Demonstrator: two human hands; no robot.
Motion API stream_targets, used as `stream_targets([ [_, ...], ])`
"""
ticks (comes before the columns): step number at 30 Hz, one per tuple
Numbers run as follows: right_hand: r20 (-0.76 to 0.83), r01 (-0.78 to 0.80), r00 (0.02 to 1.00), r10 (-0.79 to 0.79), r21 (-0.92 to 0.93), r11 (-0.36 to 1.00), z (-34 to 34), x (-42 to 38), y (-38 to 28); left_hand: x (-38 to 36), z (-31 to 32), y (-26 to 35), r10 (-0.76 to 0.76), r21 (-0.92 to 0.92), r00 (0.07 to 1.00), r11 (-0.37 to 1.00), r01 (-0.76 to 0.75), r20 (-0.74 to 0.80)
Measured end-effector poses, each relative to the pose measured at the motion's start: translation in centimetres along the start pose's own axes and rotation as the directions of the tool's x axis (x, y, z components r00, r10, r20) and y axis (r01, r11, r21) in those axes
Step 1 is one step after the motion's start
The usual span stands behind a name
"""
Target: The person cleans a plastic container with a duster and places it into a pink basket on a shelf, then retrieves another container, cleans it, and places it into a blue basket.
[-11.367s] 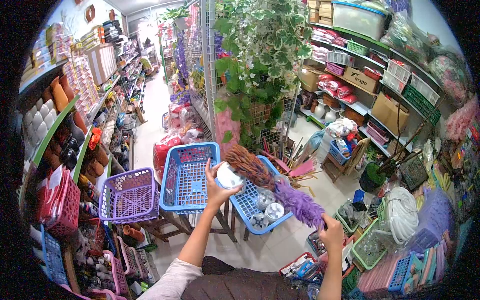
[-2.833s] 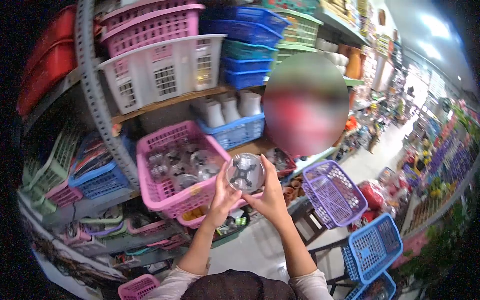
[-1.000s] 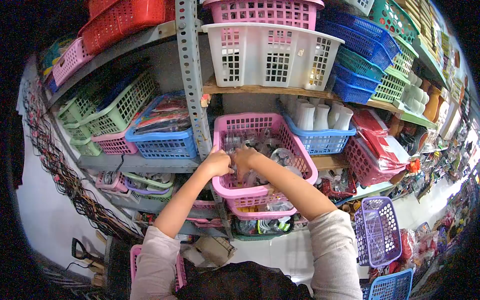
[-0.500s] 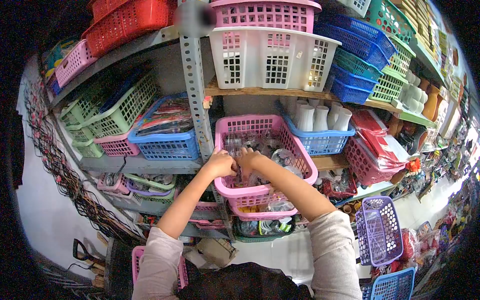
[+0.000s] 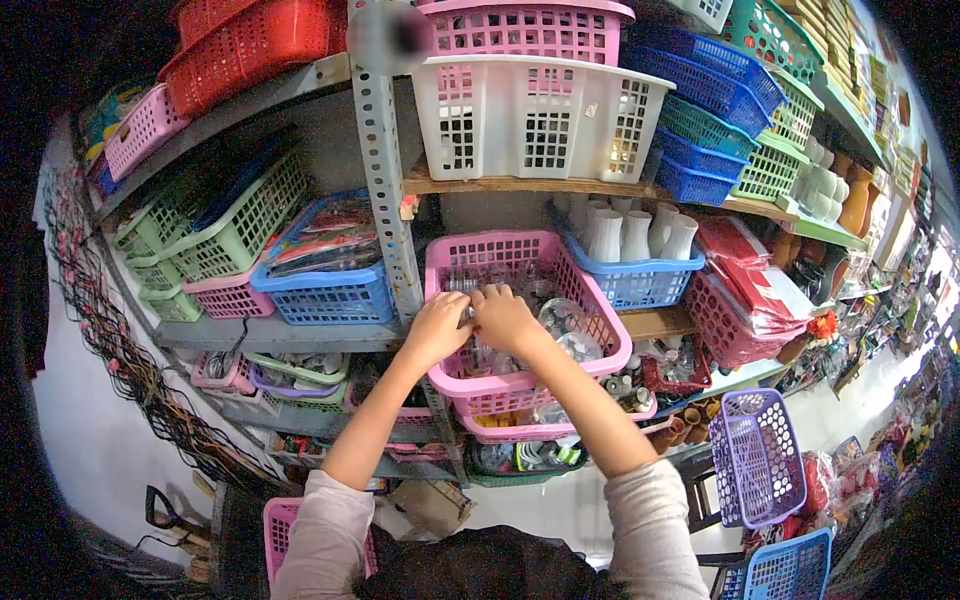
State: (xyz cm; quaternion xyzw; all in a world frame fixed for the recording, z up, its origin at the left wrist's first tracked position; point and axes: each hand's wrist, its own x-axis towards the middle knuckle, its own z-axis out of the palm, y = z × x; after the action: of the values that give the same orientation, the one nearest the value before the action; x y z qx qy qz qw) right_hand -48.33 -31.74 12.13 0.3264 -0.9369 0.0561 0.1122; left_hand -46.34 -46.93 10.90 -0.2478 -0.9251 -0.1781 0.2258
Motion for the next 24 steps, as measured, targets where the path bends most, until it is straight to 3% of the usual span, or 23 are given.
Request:
stream_targets([
  [1, -0.143, -0.002, 0.99, 0.009, 0.047, 0.999, -0.4, -0.9, -0.4, -0.1, -0.2, 0.6, 0.001, -0.002, 1.0, 1.0, -0.001, 0.0],
  [2, -0.142, -0.006, 0.99, 0.012, 0.047, 0.999, -0.8, -1.7, -0.7, -0.3, -0.4, 1.3, 0.013, -0.053, 0.995, 0.998, -0.018, -0.098],
  [4, -0.378, 0.039, 0.925, 0.039, 0.195, 0.98, -1.6, -3.5, -1.2, -0.6, -1.0, 3.1, 0.022, -0.119, 0.975, 0.992, -0.049, -0.222],
  [8, -0.545, 0.034, 0.818, 0.181, 0.361, 0.932, -3.3, -7.3, -2.3, -1.0, -1.8, 7.1, 0.027, -0.294, 0.951, 0.948, -0.123, -0.308],
  [12, -0.54, -0.021, 0.75, 0.382, 0.558, 0.83, -4.4, -11.3, -2.3, -0.8, -0.9, 10.8, 0.07, -0.469, 0.946, 0.855, -0.219, -0.315],
  [17, -0.628, -0.124, 0.594, 0.503, 0.547, 0.828, -4.0, -16.8, 0.3, 0.0, 2.0, 15.8, 0.193, -0.619, 0.941, 0.713, -0.329, -0.278],
  [21, -0.528, -0.255, 0.482, 0.699, 0.679, 0.688, -3.9, -22.8, 1.7, 0.6, 4.9, 21.5, 0.326, -0.704, 0.916, 0.593, -0.392, -0.235],
  [23, -0.499, -0.374, 0.378, 0.78, 0.688, 0.622, -4.5, -26.4, 1.6, 0.9, 7.0, 24.7, 0.408, -0.747, 0.889, 0.521, -0.414, -0.208],
  [24, -0.645, -0.437, 0.352, 0.678, 0.528, 0.729, -3.5, -28.6, 2.8, 0.8, 7.7, 26.7, 0.438, -0.767, 0.878, 0.49, -0.415, -0.194],
])
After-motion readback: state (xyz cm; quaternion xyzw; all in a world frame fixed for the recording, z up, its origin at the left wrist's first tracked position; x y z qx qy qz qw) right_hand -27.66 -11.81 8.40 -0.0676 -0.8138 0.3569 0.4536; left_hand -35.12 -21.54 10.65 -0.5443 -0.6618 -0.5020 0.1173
